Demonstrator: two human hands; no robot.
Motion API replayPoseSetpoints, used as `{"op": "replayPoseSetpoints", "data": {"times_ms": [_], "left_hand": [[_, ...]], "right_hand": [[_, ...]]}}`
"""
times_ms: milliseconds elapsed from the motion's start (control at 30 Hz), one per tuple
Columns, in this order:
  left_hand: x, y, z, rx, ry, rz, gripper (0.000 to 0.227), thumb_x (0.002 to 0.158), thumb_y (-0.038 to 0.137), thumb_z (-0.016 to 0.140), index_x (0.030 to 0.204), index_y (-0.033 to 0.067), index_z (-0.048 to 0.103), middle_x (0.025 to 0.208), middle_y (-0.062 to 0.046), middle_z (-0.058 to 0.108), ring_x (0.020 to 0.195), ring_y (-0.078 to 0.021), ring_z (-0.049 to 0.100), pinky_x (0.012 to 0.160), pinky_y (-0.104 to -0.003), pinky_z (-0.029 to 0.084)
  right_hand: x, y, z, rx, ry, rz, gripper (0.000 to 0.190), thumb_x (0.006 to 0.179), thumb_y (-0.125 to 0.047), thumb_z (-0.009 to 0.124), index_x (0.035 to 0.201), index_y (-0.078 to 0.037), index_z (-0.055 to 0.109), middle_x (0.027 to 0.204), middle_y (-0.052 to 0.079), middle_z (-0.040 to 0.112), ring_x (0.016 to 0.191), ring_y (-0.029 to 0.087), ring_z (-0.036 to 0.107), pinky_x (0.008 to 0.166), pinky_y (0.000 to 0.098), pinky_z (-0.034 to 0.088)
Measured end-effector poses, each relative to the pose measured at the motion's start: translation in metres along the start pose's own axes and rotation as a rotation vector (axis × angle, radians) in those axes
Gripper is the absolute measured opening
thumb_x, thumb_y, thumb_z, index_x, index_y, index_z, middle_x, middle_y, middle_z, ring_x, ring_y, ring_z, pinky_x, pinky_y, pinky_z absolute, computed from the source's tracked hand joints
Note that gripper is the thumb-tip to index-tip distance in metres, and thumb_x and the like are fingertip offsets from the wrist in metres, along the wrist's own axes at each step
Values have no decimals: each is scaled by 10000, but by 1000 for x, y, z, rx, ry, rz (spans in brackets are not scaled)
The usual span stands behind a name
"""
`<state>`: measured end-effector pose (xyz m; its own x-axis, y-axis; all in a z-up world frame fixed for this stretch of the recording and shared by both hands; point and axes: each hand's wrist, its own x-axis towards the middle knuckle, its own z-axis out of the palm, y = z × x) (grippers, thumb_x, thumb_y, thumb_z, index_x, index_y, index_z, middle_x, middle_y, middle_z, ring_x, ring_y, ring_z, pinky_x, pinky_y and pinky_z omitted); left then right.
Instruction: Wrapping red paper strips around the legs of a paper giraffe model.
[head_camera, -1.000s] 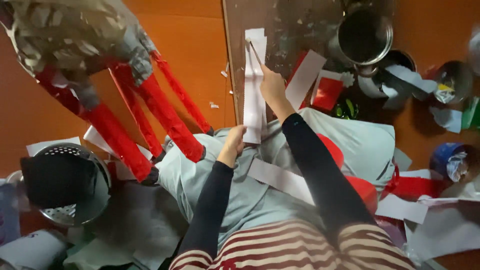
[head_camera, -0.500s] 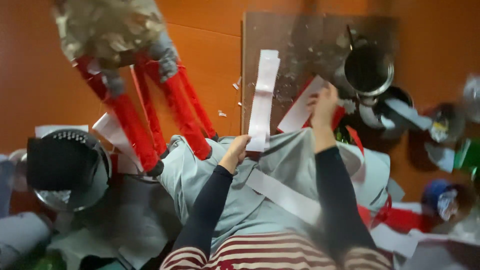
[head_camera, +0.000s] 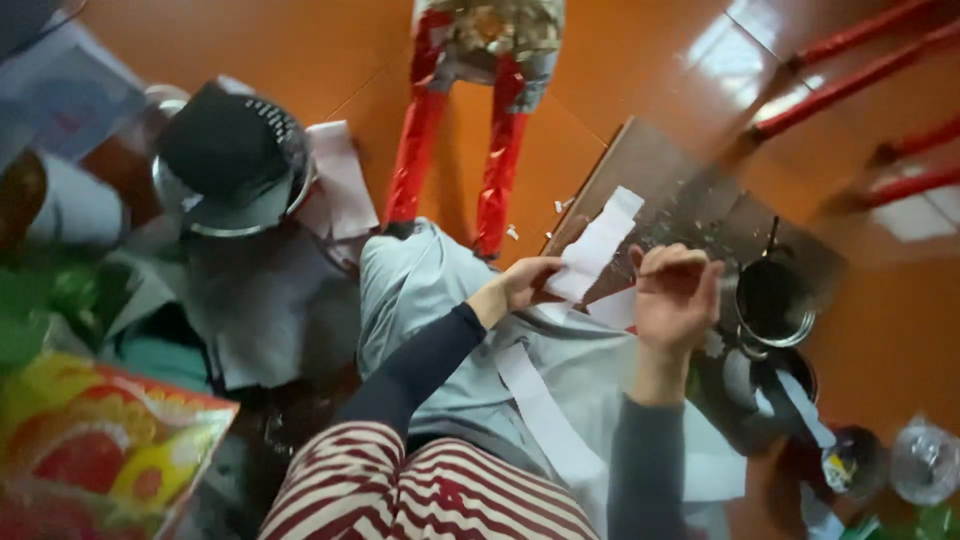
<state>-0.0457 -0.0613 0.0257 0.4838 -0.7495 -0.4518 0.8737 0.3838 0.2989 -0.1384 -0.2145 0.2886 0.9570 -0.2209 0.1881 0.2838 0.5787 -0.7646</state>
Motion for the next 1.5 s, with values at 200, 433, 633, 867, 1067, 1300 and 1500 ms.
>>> {"op": "replayPoseSetpoints", "data": {"times_ms": [200, 433, 633, 867, 1067, 1300, 1500], "left_hand": [[-49, -8, 66, 101, -168, 180, 277, 1018, 230, 631, 1242, 67, 624, 1132, -48, 703, 1031, -211, 697, 863, -450, 612], [-146, -5, 129, 295, -298, 190, 337, 1035, 313, 638, 1267, 71, 670, 886, -44, 678, 572, -141, 608, 423, -262, 480], [-190, -8, 155, 286, -269, 266, 352, 987, 215, 608, 1290, 38, 644, 1014, -37, 713, 722, -129, 670, 551, -280, 537], [-197, -12, 152, 160, -224, 249, 219, 993, 203, 649, 1153, 54, 632, 1032, -40, 691, 913, -168, 688, 762, -347, 593], [-209, -8, 157, 205, -318, 298, 264, 1018, 215, 642, 1209, 33, 632, 1016, -50, 678, 863, -173, 690, 726, -360, 591], [-267, 18, 197, 89, -431, 592, 385, 975, 0, 607, 1356, -29, 558, 1219, -135, 693, 1070, -228, 724, 986, -386, 603], [-258, 2, 201, 173, -394, 731, 543, 971, -44, 667, 1475, 41, 485, 1215, -116, 671, 1048, -200, 694, 917, -381, 591]], "right_hand": [[-52, -41, 59, 104, -512, -187, 366, 1010, -520, 550, 895, -211, 709, 821, -4, 566, 737, 184, 504, 842, 390, 465], [-108, -52, 14, -87, -415, -181, 379, 1030, -493, 555, 927, -161, 706, 839, 14, 587, 749, 178, 528, 819, 362, 469], [-118, -64, 23, -230, -350, -222, 392, 1047, -471, 560, 955, -117, 704, 854, 29, 604, 760, 173, 548, 799, 339, 473], [-128, -76, 39, -395, -262, -246, 408, 1066, -444, 566, 988, -67, 702, 872, 47, 624, 773, 166, 572, 776, 311, 477], [-120, -94, 107, -525, -198, -276, 423, 1083, -421, 571, 1016, -24, 701, 887, 62, 642, 784, 161, 592, 756, 288, 480], [-123, -79, 97, -667, -136, -322, 442, 1103, -394, 578, 1048, 27, 700, 905, 79, 663, 797, 154, 616, 733, 260, 484], [-142, -42, 102, -761, -249, -356, 420, 1112, -306, 649, 1282, 78, 651, 1249, 122, 629, 1095, 161, 604, 976, 246, 478]]}}
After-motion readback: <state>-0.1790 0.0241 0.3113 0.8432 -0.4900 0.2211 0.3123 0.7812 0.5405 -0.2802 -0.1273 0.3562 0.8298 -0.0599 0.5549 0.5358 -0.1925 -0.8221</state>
